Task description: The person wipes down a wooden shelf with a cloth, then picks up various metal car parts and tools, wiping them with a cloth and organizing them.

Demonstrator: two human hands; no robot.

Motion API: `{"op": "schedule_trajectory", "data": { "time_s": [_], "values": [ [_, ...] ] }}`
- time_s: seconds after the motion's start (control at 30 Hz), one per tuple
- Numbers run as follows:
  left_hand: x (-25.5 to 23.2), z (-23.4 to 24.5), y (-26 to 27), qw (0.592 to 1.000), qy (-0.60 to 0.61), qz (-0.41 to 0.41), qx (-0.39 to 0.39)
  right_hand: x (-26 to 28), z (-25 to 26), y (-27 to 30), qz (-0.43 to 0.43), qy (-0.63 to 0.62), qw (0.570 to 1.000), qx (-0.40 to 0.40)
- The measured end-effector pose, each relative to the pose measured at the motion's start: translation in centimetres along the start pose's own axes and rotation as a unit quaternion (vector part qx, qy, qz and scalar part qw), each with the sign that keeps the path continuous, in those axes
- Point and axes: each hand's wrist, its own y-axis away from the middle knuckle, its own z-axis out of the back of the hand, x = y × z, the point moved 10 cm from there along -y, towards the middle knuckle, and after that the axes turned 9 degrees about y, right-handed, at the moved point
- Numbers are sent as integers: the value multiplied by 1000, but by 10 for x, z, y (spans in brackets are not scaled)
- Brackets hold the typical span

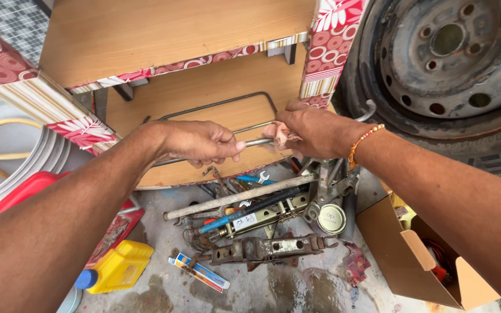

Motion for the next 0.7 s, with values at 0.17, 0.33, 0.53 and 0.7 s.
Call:
{"op": "schedule_trajectory", "data": {
  "time_s": [0.17, 0.33, 0.53, 0.7],
  "values": [
    [-20, 1, 4, 997, -24, 18, -71, -15, 5, 5, -62, 46, 995, 58],
    [-26, -3, -8, 995, -59, 24, -83, 16, 6, -4, -52, -9, 998, 46],
    [-17, -3, -30, 986, -154, 23, -50, 35, 7, -2, -48, -28, 998, 24],
    [-14, 0, -21, 998, -32, 53, -26, 11, -5, 10, -128, -142, 971, 143]
  ]
}}
